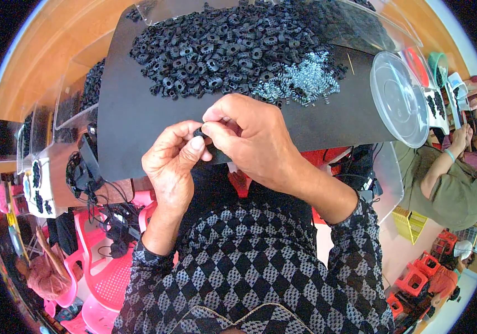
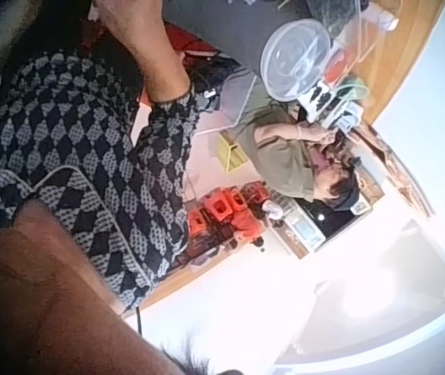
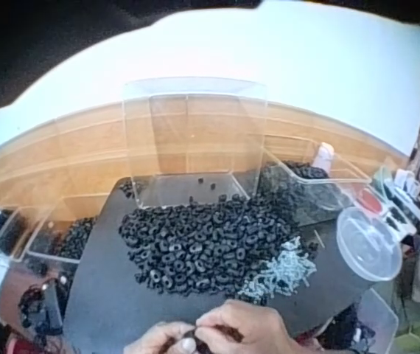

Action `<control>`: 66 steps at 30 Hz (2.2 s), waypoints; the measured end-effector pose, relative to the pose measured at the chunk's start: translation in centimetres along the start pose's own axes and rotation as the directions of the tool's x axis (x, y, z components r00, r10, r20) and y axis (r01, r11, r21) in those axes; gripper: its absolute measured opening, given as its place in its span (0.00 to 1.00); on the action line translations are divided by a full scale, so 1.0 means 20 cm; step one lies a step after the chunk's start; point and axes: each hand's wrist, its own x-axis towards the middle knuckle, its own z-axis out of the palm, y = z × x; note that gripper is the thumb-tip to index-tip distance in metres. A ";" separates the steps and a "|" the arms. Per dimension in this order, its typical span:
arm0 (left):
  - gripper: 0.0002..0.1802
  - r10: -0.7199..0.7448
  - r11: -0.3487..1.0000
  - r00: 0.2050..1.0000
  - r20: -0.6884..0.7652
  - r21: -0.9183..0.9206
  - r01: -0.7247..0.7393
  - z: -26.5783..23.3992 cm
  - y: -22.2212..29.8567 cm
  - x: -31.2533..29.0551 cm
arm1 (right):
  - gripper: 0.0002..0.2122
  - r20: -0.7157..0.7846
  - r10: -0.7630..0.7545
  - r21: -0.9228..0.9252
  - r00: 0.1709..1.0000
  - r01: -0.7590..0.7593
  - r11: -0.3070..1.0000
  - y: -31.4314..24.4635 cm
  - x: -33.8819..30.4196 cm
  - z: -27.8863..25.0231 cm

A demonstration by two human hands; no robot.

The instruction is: Sorting and assembling small black components at a workshop table.

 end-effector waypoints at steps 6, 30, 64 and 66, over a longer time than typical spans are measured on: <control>0.08 0.014 0.988 1.000 0.017 0.151 -0.017 0.00 -0.02 -0.01 | 0.03 -0.093 -0.216 -0.136 0.972 0.203 0.970 0.04 -0.02 0.04; 0.09 0.106 0.947 0.993 0.056 0.299 -0.118 -0.01 0.01 -0.01 | 0.05 0.114 0.239 0.355 0.964 -0.264 0.897 0.04 -0.01 -0.03; 0.06 0.123 0.923 0.990 0.074 0.357 -0.141 -0.02 0.02 -0.03 | 0.05 0.211 -0.139 -0.133 0.968 0.169 0.976 0.02 -0.03 -0.08; 0.06 0.146 0.915 0.986 0.086 0.368 -0.167 -0.02 0.02 -0.03 | 0.05 0.266 -0.147 -0.159 0.953 0.194 0.968 0.03 -0.02 -0.09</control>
